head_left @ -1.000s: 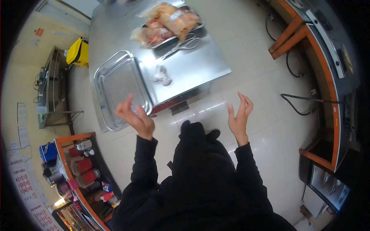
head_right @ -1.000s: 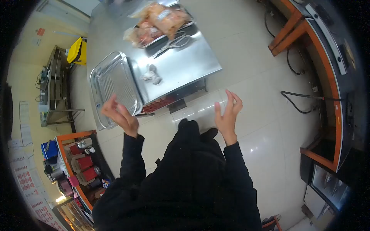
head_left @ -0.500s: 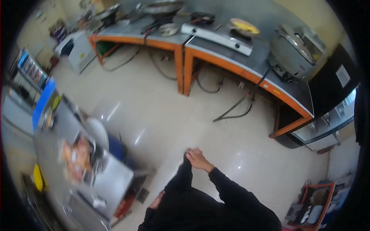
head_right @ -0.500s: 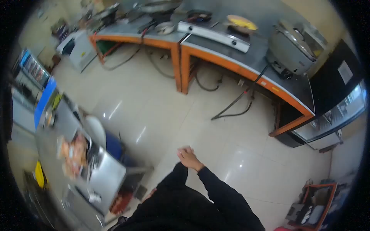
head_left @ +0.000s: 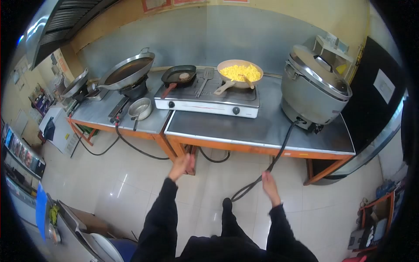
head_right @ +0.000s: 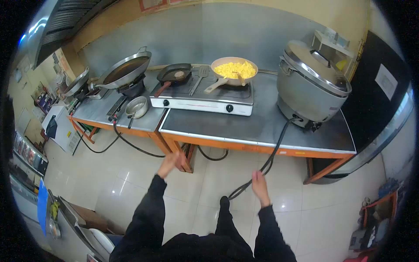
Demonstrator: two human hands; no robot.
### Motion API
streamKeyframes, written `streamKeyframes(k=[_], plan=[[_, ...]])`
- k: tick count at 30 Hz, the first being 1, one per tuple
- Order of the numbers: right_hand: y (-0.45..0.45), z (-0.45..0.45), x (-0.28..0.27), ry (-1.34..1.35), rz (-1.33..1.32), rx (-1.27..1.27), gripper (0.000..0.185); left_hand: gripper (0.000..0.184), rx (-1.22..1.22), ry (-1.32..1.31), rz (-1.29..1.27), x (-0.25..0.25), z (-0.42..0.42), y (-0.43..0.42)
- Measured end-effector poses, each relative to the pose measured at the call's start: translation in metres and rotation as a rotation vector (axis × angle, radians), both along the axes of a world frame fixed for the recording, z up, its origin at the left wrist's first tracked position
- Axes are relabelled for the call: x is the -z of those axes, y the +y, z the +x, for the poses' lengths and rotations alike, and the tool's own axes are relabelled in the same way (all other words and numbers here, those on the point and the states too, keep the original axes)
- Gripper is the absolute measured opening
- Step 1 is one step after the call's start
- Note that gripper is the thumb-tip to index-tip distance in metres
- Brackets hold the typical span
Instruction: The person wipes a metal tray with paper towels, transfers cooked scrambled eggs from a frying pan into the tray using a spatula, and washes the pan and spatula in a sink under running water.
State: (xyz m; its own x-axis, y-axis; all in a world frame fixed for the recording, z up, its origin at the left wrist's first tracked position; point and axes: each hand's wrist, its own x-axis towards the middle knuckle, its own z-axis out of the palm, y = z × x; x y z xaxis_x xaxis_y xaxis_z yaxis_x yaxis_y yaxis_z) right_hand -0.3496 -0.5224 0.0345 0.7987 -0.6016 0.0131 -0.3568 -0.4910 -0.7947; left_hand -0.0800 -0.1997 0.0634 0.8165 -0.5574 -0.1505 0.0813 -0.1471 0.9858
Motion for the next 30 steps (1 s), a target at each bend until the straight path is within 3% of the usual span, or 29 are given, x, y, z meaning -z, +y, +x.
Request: streamKeyframes(k=[1, 2, 3, 6, 8, 12, 17, 20, 24, 30], plan=[[-0.027, 0.045, -0.029, -0.061, -0.082, -0.06, 0.042, 0.055, 0.027, -0.023, -0.048, -0.029, 0.029, -0.029], [-0.033, 0.088, -0.069, -0.258, -0.239, 0.077, 0.039, 0.056, 0.007, -0.021, -0.074, -0.054, 0.053, -0.058], [-0.058, 0.137, -0.09, -0.435, -0.26, 0.042, 0.037, 0.057, -0.009, -0.026, -0.097, -0.076, 0.078, -0.087], [-0.086, 0.248, -0.184, -0.481, -0.35, 0.106, 0.035, 0.053, -0.038, -0.107, -0.103, -0.11, 0.144, -0.158], [-0.107, 0.315, -0.209, -0.259, -0.618, 0.115, 0.035, 0.053, -0.034, -0.15, -0.07, -0.123, 0.172, -0.197], [-0.167, 0.401, -0.171, 0.222, -0.726, 0.066, 0.03, 0.049, 0.098, -0.084, -0.059, -0.122, 0.2, -0.235], [-0.15, 0.337, -0.247, 0.222, -0.88, 0.14, 0.032, 0.041, 0.236, 0.156, -0.174, -0.123, 0.21, -0.251], [-0.151, 0.305, -0.246, -0.029, -0.953, 0.071, 0.038, 0.037, 0.333, 0.312, -0.288, -0.112, 0.221, -0.257], [-0.127, 0.272, -0.245, -0.103, -0.801, 0.094, 0.046, 0.028, 0.357, 0.48, -0.42, -0.102, 0.22, -0.259], [-0.075, 0.236, -0.226, -0.071, -0.644, 0.258, 0.052, 0.023, 0.38, 0.57, -0.396, -0.113, 0.22, -0.259]])
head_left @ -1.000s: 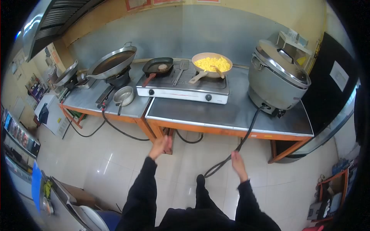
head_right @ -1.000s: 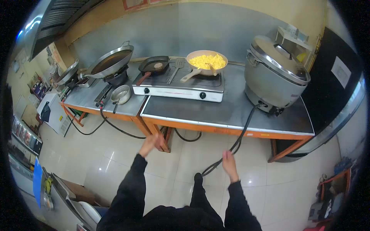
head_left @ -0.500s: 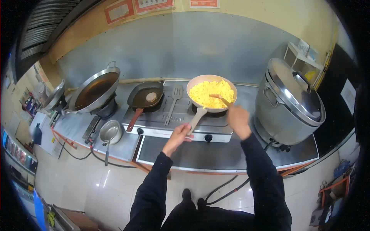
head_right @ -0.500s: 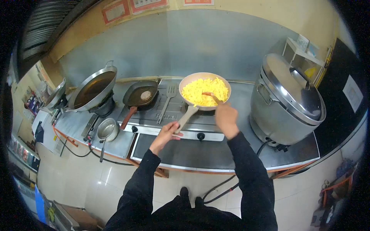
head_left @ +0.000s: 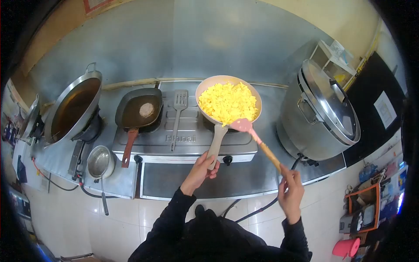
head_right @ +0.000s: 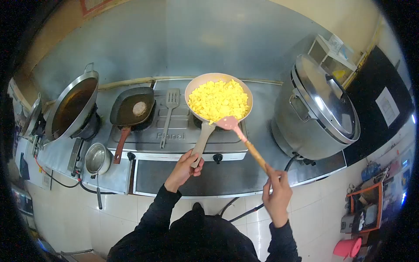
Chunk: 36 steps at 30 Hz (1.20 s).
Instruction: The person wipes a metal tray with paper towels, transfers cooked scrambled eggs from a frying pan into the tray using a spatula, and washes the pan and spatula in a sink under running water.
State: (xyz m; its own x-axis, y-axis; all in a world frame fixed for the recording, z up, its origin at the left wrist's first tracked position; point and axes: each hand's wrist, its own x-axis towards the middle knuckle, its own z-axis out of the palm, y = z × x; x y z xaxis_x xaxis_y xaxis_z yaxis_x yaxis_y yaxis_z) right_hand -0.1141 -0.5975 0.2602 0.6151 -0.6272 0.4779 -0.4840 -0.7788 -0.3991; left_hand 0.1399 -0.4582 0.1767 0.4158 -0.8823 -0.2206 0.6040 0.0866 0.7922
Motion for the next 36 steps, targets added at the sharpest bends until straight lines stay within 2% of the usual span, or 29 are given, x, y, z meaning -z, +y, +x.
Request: streamKeyframes(k=[2, 5, 6, 9, 12, 15, 16, 19, 20, 23, 24, 26, 27, 28, 29, 31, 33, 34, 35, 36], plan=[[0.011, 0.0, 0.017, 0.0, 0.017, 0.001, 0.053, 0.019, 0.003, -0.018, 0.016, -0.003, 0.0, -0.001], [0.021, 0.027, 0.04, -0.152, 0.031, -0.033, 0.052, 0.019, 0.012, -0.016, 0.023, -0.003, -0.001, 0.001], [0.025, 0.037, 0.041, -0.204, 0.206, 0.005, 0.047, 0.019, 0.013, -0.013, 0.018, -0.003, -0.001, 0.0], [0.012, 0.056, 0.042, -0.295, 0.331, 0.076, 0.04, 0.023, 0.03, -0.027, 0.021, -0.003, 0.002, 0.0], [0.003, 0.073, 0.045, -0.406, 0.599, 0.115, 0.034, 0.026, 0.07, -0.014, 0.014, -0.003, 0.009, -0.002], [-0.011, 0.096, 0.106, -0.429, 0.396, -0.023, 0.032, 0.027, 0.054, -0.006, 0.055, -0.001, 0.015, -0.009], [-0.012, 0.1, 0.112, -0.293, 0.45, 0.0, 0.032, 0.028, 0.06, -0.017, 0.056, 0.001, 0.015, -0.009], [-0.004, 0.112, 0.117, -0.366, 0.482, 0.026, 0.034, 0.033, 0.08, -0.081, 0.057, 0.004, 0.022, -0.016], [-0.005, 0.113, 0.119, -0.348, 0.55, 0.036, 0.033, 0.037, 0.092, -0.11, 0.069, 0.007, 0.024, -0.017], [-0.004, 0.115, 0.115, -0.518, 1.228, -0.144, 0.034, 0.046, 0.102, -0.229, 0.1, 0.017, 0.034, -0.024], [0.0, 0.122, 0.113, -0.565, 1.283, -0.166, 0.033, 0.048, 0.096, -0.272, 0.115, 0.018, 0.037, -0.026], [0.011, 0.141, 0.109, -0.653, 1.398, -0.211, 0.033, 0.054, 0.045, -0.372, 0.238, 0.013, 0.038, -0.026], [0.019, 0.154, 0.109, -0.627, 1.375, -0.203, 0.033, 0.057, 0.026, -0.419, 0.299, 0.011, 0.037, -0.029], [0.027, 0.167, 0.108, -0.603, 1.351, -0.19, 0.033, 0.063, -0.062, -0.564, 0.282, 0.031, 0.042, -0.037], [0.032, 0.176, 0.107, -0.583, 1.325, -0.175, 0.033, 0.063, -0.166, -0.601, 0.265, 0.052, 0.042, -0.041], [0.031, 0.19, 0.112, -0.618, 1.289, -0.215, 0.022, 0.065, -0.367, -0.677, 0.232, 0.057, 0.037, -0.045], [0.03, 0.205, 0.121, -0.654, 1.255, -0.255, 0.018, 0.06, -0.4, -0.575, 0.141, 0.063, 0.033, -0.045], [0.03, 0.214, 0.121, -0.8, 1.318, -0.274, 0.025, 0.058, -0.417, -0.536, 0.105, 0.064, 0.029, -0.046], [0.028, 0.216, 0.12, -0.81, 1.333, -0.288, 0.025, 0.056, -0.431, -0.495, 0.072, 0.067, 0.023, -0.049], [0.026, 0.214, 0.109, -0.821, 1.348, -0.299, 0.025, 0.044, -0.619, -0.55, 0.049, 0.082, 0.019, -0.063]])
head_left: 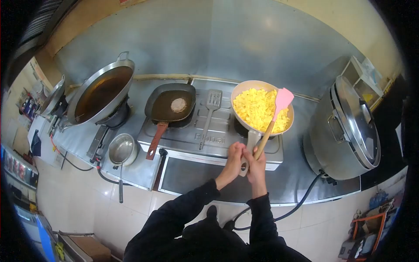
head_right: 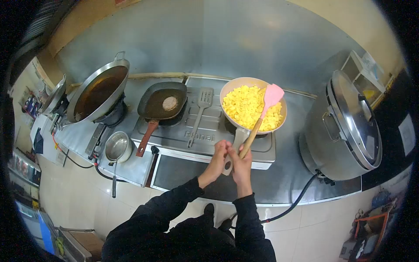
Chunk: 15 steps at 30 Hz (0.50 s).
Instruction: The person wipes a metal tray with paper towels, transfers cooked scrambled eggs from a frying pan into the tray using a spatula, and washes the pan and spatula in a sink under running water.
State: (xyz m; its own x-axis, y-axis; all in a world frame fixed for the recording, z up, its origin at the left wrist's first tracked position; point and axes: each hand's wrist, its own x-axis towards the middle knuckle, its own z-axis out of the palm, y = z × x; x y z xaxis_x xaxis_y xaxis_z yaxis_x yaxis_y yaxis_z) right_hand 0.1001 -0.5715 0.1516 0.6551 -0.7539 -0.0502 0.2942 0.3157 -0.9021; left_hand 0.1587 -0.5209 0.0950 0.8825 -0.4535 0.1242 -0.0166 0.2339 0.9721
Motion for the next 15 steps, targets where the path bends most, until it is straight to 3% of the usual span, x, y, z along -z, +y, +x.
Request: streamKeyframes(k=[3, 4, 7, 11, 15], plan=[[-0.002, -0.01, -0.026, 0.066, -0.057, -0.036, 0.025, 0.036, 0.485, 0.778, -0.159, -0.057, -0.003, 0.012], [-0.003, -0.014, -0.03, 0.116, -0.135, -0.05, 0.024, 0.035, 0.409, 0.917, -0.05, -0.083, -0.003, 0.011], [-0.008, -0.033, -0.034, 0.174, -0.186, -0.095, 0.024, 0.038, 0.694, 0.738, 0.031, -0.07, -0.002, -0.002], [-0.007, -0.062, -0.036, 0.145, -0.178, -0.201, 0.024, 0.024, 0.497, 0.851, 0.082, -0.067, -0.028, -0.01], [-0.004, -0.084, -0.037, 0.063, -0.149, -0.353, 0.025, 0.02, 0.504, 0.683, 0.222, -0.053, -0.047, -0.008]])
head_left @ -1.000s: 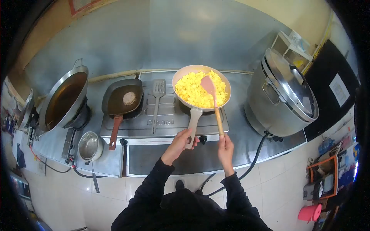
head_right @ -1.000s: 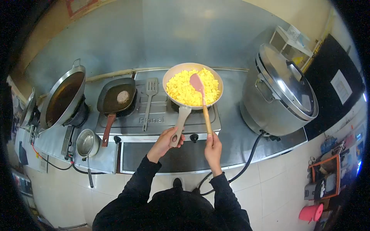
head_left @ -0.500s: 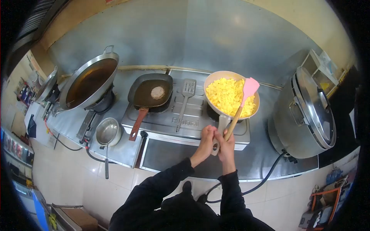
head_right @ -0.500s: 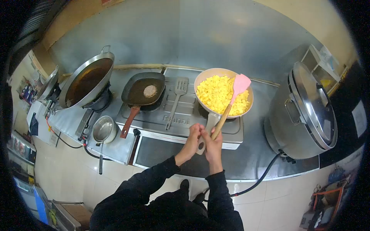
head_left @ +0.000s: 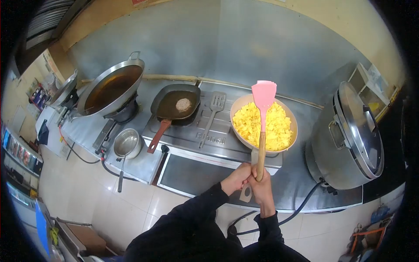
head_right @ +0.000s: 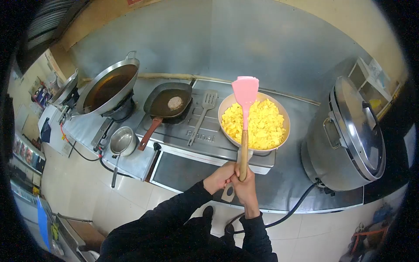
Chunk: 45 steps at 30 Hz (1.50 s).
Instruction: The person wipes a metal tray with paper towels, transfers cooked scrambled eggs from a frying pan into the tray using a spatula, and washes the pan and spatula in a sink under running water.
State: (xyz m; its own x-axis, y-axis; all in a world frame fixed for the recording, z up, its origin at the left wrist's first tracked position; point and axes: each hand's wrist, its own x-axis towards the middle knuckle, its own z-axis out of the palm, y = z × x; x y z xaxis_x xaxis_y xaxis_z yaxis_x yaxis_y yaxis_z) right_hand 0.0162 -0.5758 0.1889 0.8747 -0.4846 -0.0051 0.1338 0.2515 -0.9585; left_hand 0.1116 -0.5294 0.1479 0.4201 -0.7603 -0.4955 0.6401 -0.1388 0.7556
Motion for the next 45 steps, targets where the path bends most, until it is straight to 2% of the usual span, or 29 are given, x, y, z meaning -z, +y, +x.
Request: streamKeyframes(k=[1, 4, 5, 8, 9, 12, 13, 16, 17, 20, 21, 24, 26, 30, 31, 36, 37, 38, 39, 42, 43, 45], plan=[[0.0, -0.006, 0.001, 0.005, -0.012, -0.016, 0.025, 0.019, 0.04, -0.13, 0.034, -0.004, -0.003, 0.006], [-0.002, -0.026, 0.006, -0.053, -0.044, -0.079, 0.025, 0.019, 0.057, -0.295, 0.138, -0.025, -0.025, 0.018], [0.001, -0.034, -0.001, -0.078, -0.09, -0.067, 0.025, 0.023, -0.015, -0.278, 0.035, -0.018, -0.035, 0.021], [0.004, -0.071, -0.001, -0.037, -0.168, -0.16, 0.024, 0.025, -0.13, -0.272, 0.041, -0.005, -0.072, 0.035], [0.008, -0.083, -0.001, -0.104, -0.151, -0.192, 0.024, 0.024, -0.19, -0.181, 0.015, 0.013, -0.085, 0.043], [0.016, -0.128, -0.001, -0.064, -0.265, -0.339, 0.027, 0.022, -0.352, -0.215, 0.009, -0.013, -0.147, 0.063], [0.022, -0.143, -0.01, -0.058, -0.217, -0.382, 0.028, 0.021, -0.347, -0.207, 0.039, -0.006, -0.164, 0.076], [0.04, -0.185, -0.039, -0.124, -0.19, -0.548, 0.028, 0.022, -0.499, -0.242, -0.127, -0.013, -0.224, 0.099], [0.041, -0.199, -0.016, -0.083, -0.177, -0.621, 0.029, 0.023, -0.575, -0.223, -0.107, -0.022, -0.248, 0.104], [0.062, -0.234, -0.023, -0.1, -0.213, -0.815, 0.028, 0.024, -0.728, -0.192, -0.028, -0.06, -0.308, 0.137], [0.07, -0.244, -0.028, -0.104, -0.316, -0.866, 0.03, 0.025, -0.79, -0.19, 0.019, -0.06, -0.329, 0.148], [0.111, -0.268, -0.049, -0.271, -0.256, -1.02, 0.032, 0.027, -1.023, -0.177, 0.139, -0.07, -0.383, 0.179], [0.142, -0.297, -0.045, -0.229, -0.223, -1.185, 0.033, 0.03, -1.086, -0.159, 0.165, -0.098, -0.426, 0.21], [0.21, -0.368, -0.041, -0.238, -0.272, -1.464, 0.034, 0.035, -1.401, -0.199, 0.051, -0.057, -0.519, 0.264], [0.193, -0.385, -0.063, -0.195, -0.253, -1.534, 0.034, 0.035, -1.474, -0.155, 0.06, -0.076, -0.543, 0.243], [0.292, -0.483, -0.049, -0.088, -0.109, -1.908, 0.032, 0.036, -1.808, -0.174, 0.045, -0.062, -0.671, 0.318], [0.311, -0.497, -0.036, -0.105, -0.085, -1.986, 0.032, 0.037, -1.885, -0.208, 0.033, -0.066, -0.693, 0.33], [0.328, -0.519, -0.047, -0.086, -0.076, -2.038, 0.032, 0.037, -1.949, -0.208, 0.021, -0.086, -0.722, 0.34], [0.347, -0.537, -0.044, -0.09, -0.067, -2.094, 0.032, 0.038, -1.975, -0.152, 0.104, -0.092, -0.744, 0.354], [0.4, -0.584, -0.049, -0.09, -0.051, -2.265, 0.031, 0.036, -2.187, -0.137, 0.118, -0.087, -0.795, 0.388], [0.417, -0.598, -0.049, -0.087, -0.06, -2.318, 0.031, 0.034, -2.249, -0.057, 0.107, -0.101, -0.812, 0.397], [0.44, -0.625, -0.061, -0.019, -0.027, -2.416, 0.029, 0.035, -2.327, -0.12, 0.055, -0.091, -0.839, 0.412]])
